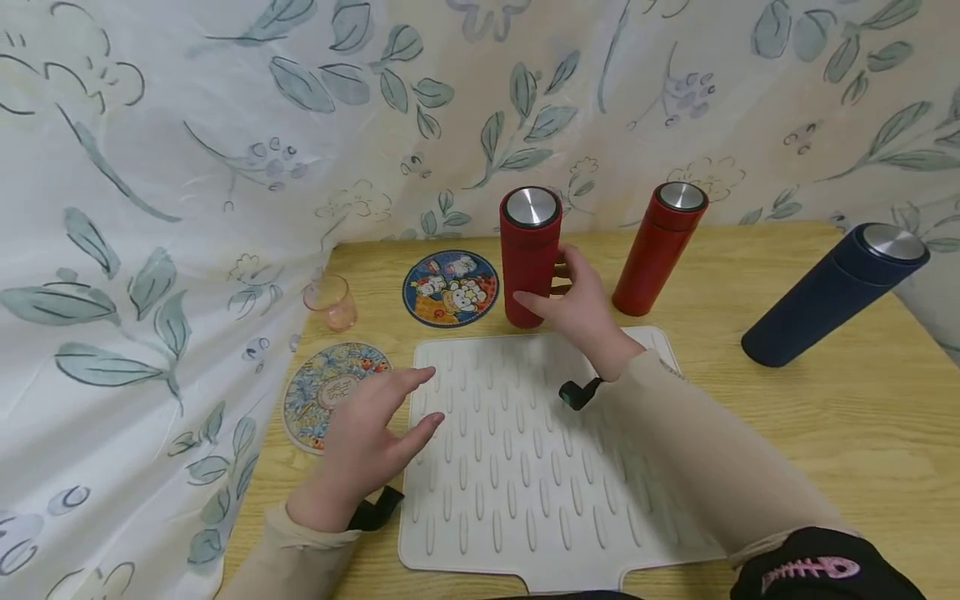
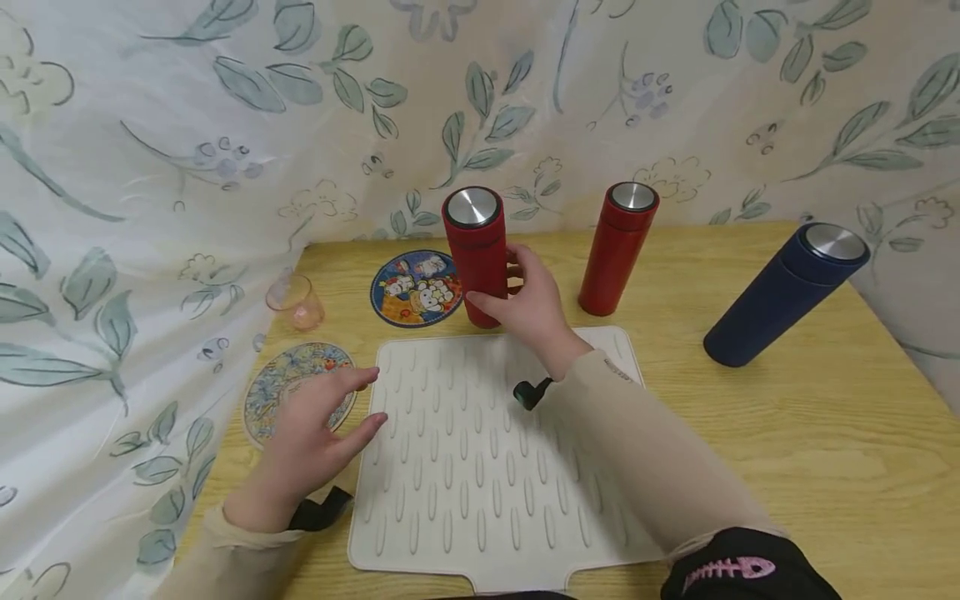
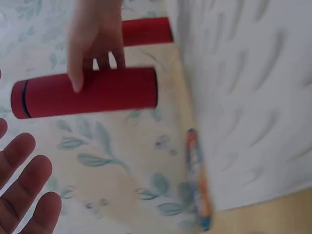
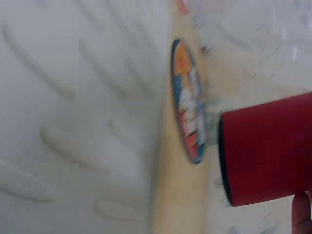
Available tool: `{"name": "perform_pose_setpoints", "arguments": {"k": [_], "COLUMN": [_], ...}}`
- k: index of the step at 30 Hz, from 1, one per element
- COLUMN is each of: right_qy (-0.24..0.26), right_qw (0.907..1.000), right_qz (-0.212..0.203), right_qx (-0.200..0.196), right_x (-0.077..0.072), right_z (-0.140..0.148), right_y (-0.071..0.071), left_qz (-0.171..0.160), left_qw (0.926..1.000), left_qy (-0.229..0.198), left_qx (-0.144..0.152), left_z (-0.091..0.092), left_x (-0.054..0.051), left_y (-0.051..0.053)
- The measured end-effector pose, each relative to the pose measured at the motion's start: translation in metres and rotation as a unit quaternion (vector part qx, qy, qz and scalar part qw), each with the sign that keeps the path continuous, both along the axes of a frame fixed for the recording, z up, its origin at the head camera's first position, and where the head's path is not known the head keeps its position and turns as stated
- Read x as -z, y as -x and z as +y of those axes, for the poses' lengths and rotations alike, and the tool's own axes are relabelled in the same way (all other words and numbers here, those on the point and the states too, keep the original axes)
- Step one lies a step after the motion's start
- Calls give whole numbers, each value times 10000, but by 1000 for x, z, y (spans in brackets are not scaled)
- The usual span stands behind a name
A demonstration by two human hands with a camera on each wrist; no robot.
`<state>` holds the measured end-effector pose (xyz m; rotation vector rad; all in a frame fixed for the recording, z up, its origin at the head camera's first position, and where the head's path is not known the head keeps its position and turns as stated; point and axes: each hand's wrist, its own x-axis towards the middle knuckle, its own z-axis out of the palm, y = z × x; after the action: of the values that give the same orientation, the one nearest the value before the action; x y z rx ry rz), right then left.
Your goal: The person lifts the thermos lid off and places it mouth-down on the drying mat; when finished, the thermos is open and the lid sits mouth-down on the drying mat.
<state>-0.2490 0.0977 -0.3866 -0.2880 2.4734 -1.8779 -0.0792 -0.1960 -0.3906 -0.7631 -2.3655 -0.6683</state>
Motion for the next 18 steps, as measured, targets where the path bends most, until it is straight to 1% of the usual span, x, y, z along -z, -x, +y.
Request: {"name": "perform_pose_setpoints", "arguments": {"k": [2,6,8,10,12,14,16,18], "right_qy": [-98,-384,-546,-735,-917,-1153,-1442,-1709], "right_qw": [9995,9959,9930,9896,9864,9823,9767,9696], "right_qz": [211,507,635,739,781,789,785,833], "right_qx": [-202,-647,-837,-988,-1122,-1251,-1379,-1538], "right_x": [-7,-19,-23,-26,-27,-29,-31,-33], "right_z": [2,7,9,12,15,18,21,24], "right_y": [-13,-39,-50,-61,-71,-81,-91,-99], "left_qz": [82,216,230,158,-15,-285,-633,-988], "left_qw": [9999,9997,9997,9999,9999,9991,9963,9913], "left_qy": [64,97,81,30,-74,-188,-303,-367], "left_qx": [-8,-44,-56,-14,100,267,500,793], "left_z": [-2,-7,-7,-5,-2,1,5,9], "left_x": [-11,-41,-56,-71,-84,-95,-105,-111], "left_y": [5,14,17,19,19,19,18,17]}}
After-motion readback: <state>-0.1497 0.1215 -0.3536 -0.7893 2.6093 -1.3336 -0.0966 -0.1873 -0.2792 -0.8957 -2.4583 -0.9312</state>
